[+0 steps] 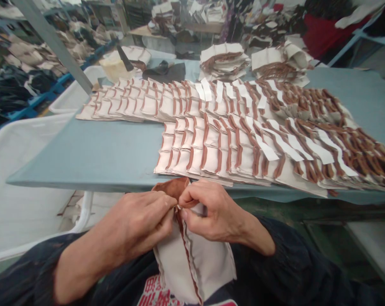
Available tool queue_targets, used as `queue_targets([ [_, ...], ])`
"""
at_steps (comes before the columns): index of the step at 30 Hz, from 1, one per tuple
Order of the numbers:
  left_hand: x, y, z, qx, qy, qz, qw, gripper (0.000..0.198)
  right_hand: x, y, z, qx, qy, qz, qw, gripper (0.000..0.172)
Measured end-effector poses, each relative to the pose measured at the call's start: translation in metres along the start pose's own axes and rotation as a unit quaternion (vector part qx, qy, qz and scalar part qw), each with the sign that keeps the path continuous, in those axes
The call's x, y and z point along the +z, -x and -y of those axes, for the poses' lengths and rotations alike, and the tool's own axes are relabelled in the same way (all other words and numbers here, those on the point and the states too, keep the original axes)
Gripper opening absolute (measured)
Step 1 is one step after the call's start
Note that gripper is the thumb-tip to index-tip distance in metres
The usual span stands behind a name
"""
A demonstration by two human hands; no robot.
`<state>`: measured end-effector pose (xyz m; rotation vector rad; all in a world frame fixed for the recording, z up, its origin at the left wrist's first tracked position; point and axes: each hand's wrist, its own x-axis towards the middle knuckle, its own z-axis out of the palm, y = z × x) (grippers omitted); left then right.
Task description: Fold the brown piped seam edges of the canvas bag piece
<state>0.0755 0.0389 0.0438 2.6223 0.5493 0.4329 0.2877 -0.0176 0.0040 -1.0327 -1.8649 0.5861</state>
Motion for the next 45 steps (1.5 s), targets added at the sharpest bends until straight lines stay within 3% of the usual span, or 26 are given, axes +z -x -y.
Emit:
queue_targets([
  [4, 0.003, -0.002, -0.004, -0.083, 0.146, 0.004, 0.986, 0.032, 0.007, 0.003, -0.003, 0.027, -0.043, 0.019, 0.999, 0.008],
  [9, -0.002, 0.001, -0.004, -0.139, 0.245, 0.066, 0.957, 0.037, 0.004, 0.004, 0.002, 0.024, -0.027, 0.018, 0.999, 0.004],
  [19, -0.010, 0.012, -0.007, -0.138, 0.197, 0.082, 0.967, 0.032, 0.004, 0.000, 0.016, 0.012, 0.012, 0.020, 1.000, 0.004],
  [24, -0.011, 0.013, -0.012, -0.124, 0.219, 0.060, 0.966, 0.032, 0.002, -0.001, 0.017, -0.010, 0.009, 0.022, 1.000, 0.011],
  [27, -0.009, 0.012, -0.010, -0.120, 0.221, 0.035, 0.967, 0.032, -0.003, -0.003, 0.024, -0.034, 0.078, -0.028, 0.996, 0.013],
  [32, -0.004, 0.009, -0.005, -0.146, 0.198, -0.024, 0.969, 0.035, -0.008, -0.004, 0.039, -0.071, 0.170, -0.024, 0.983, 0.009],
  [40, -0.001, 0.010, -0.007, -0.159, 0.189, -0.008, 0.969, 0.037, -0.002, -0.001, 0.038, -0.022, 0.215, 0.018, 0.976, 0.015],
  [45, -0.001, 0.012, -0.008, -0.163, 0.182, -0.011, 0.970, 0.040, -0.002, 0.000, 0.043, -0.044, 0.270, 0.004, 0.962, 0.016],
])
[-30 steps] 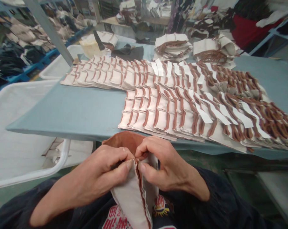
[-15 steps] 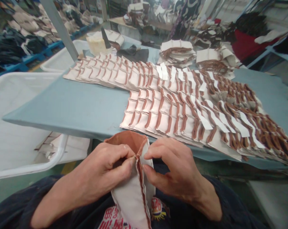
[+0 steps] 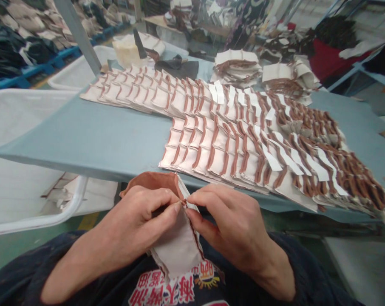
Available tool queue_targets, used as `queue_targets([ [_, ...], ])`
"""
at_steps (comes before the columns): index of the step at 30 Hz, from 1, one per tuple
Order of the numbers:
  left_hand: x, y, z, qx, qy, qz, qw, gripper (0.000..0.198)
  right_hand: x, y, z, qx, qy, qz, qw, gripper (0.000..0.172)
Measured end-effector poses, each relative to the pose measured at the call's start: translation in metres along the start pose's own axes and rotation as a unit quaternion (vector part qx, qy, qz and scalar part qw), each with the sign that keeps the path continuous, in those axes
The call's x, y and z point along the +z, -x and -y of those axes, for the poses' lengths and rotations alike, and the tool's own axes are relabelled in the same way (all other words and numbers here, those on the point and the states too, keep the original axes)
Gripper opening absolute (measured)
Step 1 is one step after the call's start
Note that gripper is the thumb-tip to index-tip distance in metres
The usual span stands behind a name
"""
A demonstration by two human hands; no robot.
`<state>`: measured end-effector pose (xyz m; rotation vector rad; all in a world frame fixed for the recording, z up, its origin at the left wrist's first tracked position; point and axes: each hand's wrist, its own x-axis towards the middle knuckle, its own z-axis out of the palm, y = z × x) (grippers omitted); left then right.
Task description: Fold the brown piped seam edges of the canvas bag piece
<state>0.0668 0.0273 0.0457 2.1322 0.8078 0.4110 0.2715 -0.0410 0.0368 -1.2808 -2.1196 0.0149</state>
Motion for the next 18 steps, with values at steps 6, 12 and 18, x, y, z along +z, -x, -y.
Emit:
queue_targets([
  [6, 0.005, 0.001, 0.000, 0.022, -0.021, -0.005, 1.000, 0.038, -0.004, -0.001, 0.007, -0.002, 0.040, 0.034, 0.999, 0.026],
  [12, 0.012, 0.007, 0.000, 0.060, -0.052, -0.013, 0.997, 0.034, -0.012, -0.003, 0.008, -0.014, 0.067, 0.098, 0.993, 0.018],
  [18, 0.013, 0.009, -0.003, 0.078, -0.073, 0.011, 0.994, 0.036, -0.027, -0.015, 0.008, -0.055, 0.086, 0.198, 0.975, 0.019],
])
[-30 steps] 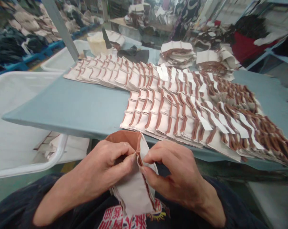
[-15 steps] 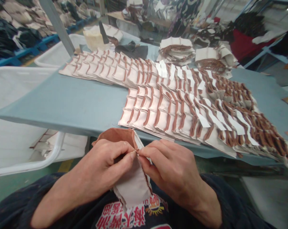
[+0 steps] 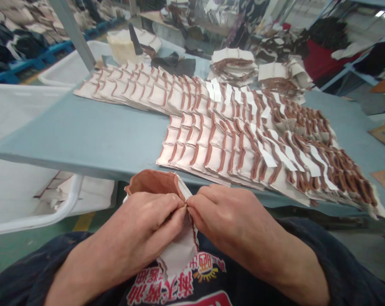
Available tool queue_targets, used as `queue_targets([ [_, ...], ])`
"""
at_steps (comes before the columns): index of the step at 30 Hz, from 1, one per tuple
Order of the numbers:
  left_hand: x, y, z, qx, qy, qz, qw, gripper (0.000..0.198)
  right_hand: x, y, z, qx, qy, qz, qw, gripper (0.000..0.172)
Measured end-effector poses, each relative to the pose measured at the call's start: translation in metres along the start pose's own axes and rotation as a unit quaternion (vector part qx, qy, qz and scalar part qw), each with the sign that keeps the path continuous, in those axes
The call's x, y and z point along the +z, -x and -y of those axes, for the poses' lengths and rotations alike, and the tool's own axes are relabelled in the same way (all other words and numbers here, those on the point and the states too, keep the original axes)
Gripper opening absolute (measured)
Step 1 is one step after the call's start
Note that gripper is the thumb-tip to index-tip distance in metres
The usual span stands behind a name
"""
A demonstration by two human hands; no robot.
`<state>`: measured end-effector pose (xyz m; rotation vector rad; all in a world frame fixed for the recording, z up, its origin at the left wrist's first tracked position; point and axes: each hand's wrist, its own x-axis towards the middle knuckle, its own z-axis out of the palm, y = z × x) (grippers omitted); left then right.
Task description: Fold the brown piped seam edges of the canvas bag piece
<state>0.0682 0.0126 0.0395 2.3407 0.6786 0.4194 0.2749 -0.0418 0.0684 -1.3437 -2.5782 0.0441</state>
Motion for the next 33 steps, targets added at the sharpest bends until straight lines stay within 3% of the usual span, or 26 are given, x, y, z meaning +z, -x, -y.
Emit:
queue_targets([
  [5, 0.000, 0.001, 0.000, 0.008, -0.005, 0.008, 1.000, 0.034, -0.008, -0.008, -0.003, -0.048, 0.052, 0.044, 0.997, 0.024],
  [13, 0.009, -0.009, 0.005, -0.002, 0.032, -0.046, 0.998, 0.032, -0.009, -0.019, -0.028, -0.099, 0.042, 0.103, 0.989, 0.025],
  [18, 0.020, -0.011, 0.014, 0.067, -0.022, -0.074, 0.995, 0.029, -0.015, -0.028, -0.035, -0.009, -0.045, 0.162, 0.986, 0.021],
  [24, 0.016, -0.007, 0.010, 0.123, -0.063, -0.087, 0.987, 0.034, -0.014, -0.025, -0.044, 0.037, -0.249, 0.153, 0.956, 0.017],
  [28, 0.005, -0.009, 0.003, 0.114, -0.039, -0.046, 0.992, 0.038, -0.020, -0.024, -0.038, 0.076, -0.325, 0.180, 0.925, 0.017],
  [33, 0.004, -0.011, 0.000, 0.060, -0.017, -0.048, 0.997, 0.035, -0.026, -0.029, -0.027, 0.223, -0.342, 0.238, 0.881, 0.021],
])
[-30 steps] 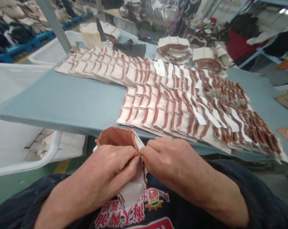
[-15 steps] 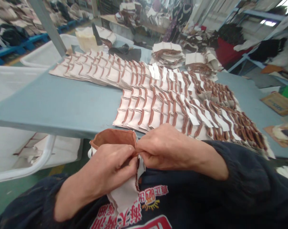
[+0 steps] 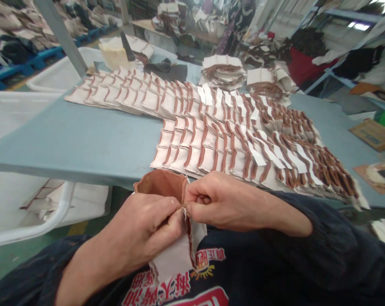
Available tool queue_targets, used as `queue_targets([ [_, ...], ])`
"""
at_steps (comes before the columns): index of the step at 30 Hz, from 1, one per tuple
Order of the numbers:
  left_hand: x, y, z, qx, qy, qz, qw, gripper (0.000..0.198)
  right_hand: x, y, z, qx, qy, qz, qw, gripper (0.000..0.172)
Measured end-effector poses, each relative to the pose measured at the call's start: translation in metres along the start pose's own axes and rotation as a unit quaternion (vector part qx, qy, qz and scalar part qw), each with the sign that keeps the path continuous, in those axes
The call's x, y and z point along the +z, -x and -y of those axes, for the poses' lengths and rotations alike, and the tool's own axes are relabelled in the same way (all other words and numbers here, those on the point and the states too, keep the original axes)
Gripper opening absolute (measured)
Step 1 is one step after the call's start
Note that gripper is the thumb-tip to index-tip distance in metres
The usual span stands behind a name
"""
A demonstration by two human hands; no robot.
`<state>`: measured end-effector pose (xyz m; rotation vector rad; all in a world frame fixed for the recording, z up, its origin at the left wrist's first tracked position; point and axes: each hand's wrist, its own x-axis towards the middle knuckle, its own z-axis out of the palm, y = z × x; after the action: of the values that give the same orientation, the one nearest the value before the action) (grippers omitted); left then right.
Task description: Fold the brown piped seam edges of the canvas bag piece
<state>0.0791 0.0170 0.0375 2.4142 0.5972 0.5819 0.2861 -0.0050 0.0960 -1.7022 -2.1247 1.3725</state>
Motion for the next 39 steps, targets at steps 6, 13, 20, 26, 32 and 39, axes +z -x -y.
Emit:
queue_targets([
  [6, -0.004, -0.004, -0.005, -0.095, 0.072, 0.046, 0.992, 0.042, 0.012, 0.001, -0.010, -0.005, -0.157, 0.009, 0.988, 0.024],
  [13, -0.008, 0.008, -0.003, -0.115, 0.048, 0.076, 0.989, 0.043, 0.020, 0.007, -0.009, -0.031, -0.179, -0.042, 0.982, 0.031],
  [20, -0.003, 0.012, -0.011, -0.113, 0.134, 0.092, 0.980, 0.040, 0.040, 0.006, -0.028, -0.107, 0.039, -0.210, 0.971, 0.030],
  [26, -0.016, 0.004, 0.003, -0.096, 0.152, 0.088, 0.980, 0.044, 0.033, 0.005, -0.046, -0.275, 0.011, -0.313, 0.909, 0.030],
  [32, -0.021, 0.003, 0.006, -0.084, 0.108, 0.065, 0.988, 0.041, 0.033, -0.011, -0.040, -0.367, -0.010, -0.212, 0.906, 0.030],
  [39, -0.019, 0.002, 0.013, -0.098, 0.132, 0.065, 0.984, 0.042, 0.037, -0.026, -0.051, -0.363, 0.029, -0.242, 0.899, 0.010],
])
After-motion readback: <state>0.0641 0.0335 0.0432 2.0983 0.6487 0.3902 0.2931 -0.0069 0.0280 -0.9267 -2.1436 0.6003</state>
